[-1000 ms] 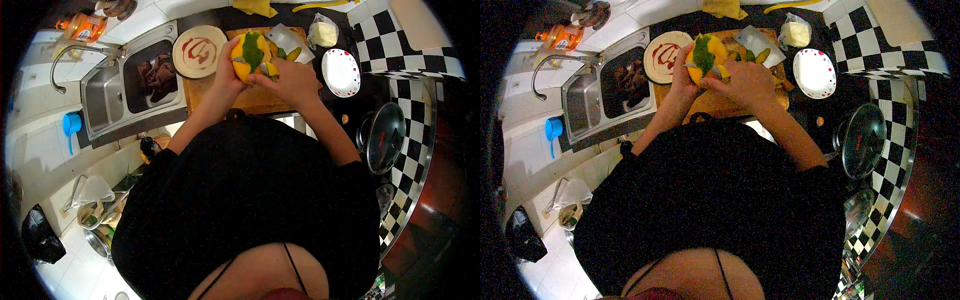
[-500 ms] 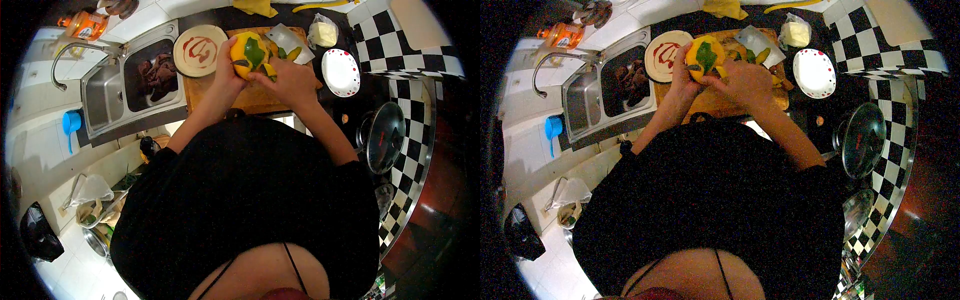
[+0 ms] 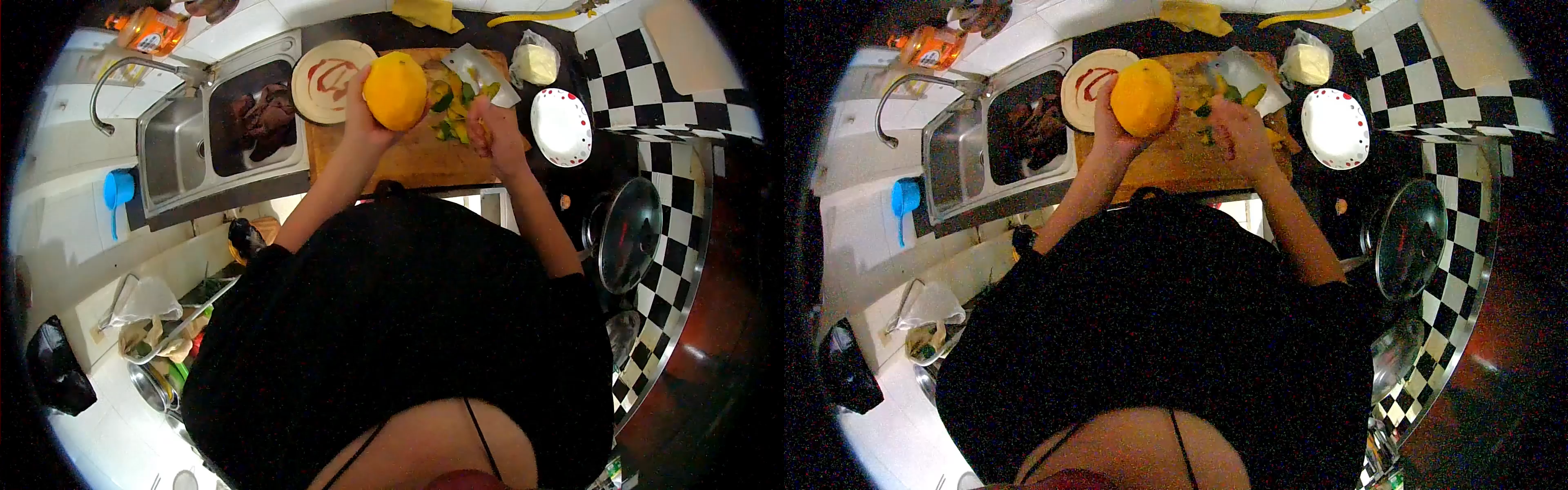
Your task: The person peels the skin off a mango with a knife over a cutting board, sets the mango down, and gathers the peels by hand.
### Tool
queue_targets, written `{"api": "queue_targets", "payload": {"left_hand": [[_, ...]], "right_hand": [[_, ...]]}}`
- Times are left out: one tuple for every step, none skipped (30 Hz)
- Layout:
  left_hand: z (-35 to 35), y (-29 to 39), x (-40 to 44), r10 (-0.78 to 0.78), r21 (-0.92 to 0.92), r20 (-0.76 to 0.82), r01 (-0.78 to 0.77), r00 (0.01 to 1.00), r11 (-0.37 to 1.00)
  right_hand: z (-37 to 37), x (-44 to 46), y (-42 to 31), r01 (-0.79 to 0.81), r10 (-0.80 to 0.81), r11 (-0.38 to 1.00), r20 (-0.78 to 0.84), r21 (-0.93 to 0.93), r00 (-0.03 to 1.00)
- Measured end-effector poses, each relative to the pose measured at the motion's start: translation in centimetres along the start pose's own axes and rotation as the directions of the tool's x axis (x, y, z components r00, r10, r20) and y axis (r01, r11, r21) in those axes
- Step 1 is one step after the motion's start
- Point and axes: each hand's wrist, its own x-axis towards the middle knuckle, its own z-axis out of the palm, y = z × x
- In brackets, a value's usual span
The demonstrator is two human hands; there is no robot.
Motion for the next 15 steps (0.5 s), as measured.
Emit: {"api": "queue_targets", "payload": {"left_hand": [[-0.3,0.2,-0.1,0.004,0.000,-0.003,-0.004,1.000,1.000],[-0.6,0.3,-0.3,-0.012,0.002,0.055,0.012,0.998,1.000],[-0.9,0.5,-0.5,-0.026,0.006,0.112,0.025,0.993,1.000],[-0.9,0.6,-0.9,-0.017,0.005,0.107,0.017,0.994,1.000],[-0.9,0.8,-1.5,-0.051,-0.009,0.176,0.053,0.983,0.999],[-1.1,0.8,-1.9,-0.082,-0.020,0.243,0.090,0.966,0.996],[-1.3,1.0,-2.0,-0.074,-0.022,0.237,0.082,0.969,0.996],[-1.5,1.1,-2.2,-0.068,0.018,0.239,0.066,0.969,0.998],[-1.6,1.2,-2.4,-0.063,0.059,0.241,0.050,0.968,0.997],[-1.7,1.2,-2.6,-0.058,0.058,0.235,0.045,0.970,0.997],[-1.7,1.3,-2.8,-0.055,0.083,0.220,0.038,0.974,0.996],[-1.6,1.3,-3.0,-0.053,0.107,0.206,0.032,0.977,0.994],[-1.4,1.3,-3.3,-0.052,0.105,0.201,0.031,0.978,0.994],[-1.1,1.3,-3.7,-0.029,0.176,0.160,0.001,0.987,0.984],[-0.9,1.3,-3.8,-0.006,0.249,0.125,-0.025,0.992,0.968]], "right_hand": [[0.0,0.1,0.2,-0.116,0.105,0.955,0.056,0.272,0.993],[0.0,0.2,0.4,-0.236,0.190,0.825,0.140,0.514,0.972],[0.0,0.4,1.1,-0.239,0.189,0.823,0.149,0.514,0.971],[0.1,0.7,2.3,-0.315,0.243,0.745,0.200,0.588,0.949],[0.3,0.9,3.5,-0.388,0.291,0.653,0.257,0.650,0.921],[0.4,1.1,4.8,-0.396,0.292,0.650,0.268,0.649,0.918],[0.7,1.3,5.8,-0.415,0.353,0.589,0.240,0.693,0.904],[0.9,1.4,6.7,-0.426,0.416,0.525,0.215,0.736,0.883],[1.2,1.6,6.5,-0.433,0.417,0.521,0.223,0.736,0.881],[1.4,1.9,6.3,-0.482,0.511,0.583,0.167,0.654,0.844],[1.6,2.1,5.9,-0.535,0.592,0.630,0.096,0.563,0.800],[1.9,2.1,5.0,-0.539,0.594,0.628,0.102,0.562,0.798],[2.3,1.9,3.5,-0.276,0.304,0.924,-0.069,0.265,0.950],[2.6,1.6,2.1,0.049,-0.061,0.994,-0.115,-0.100,0.991],[2.6,1.5,0.6,0.045,-0.057,0.994,-0.116,-0.100,0.992]]}}
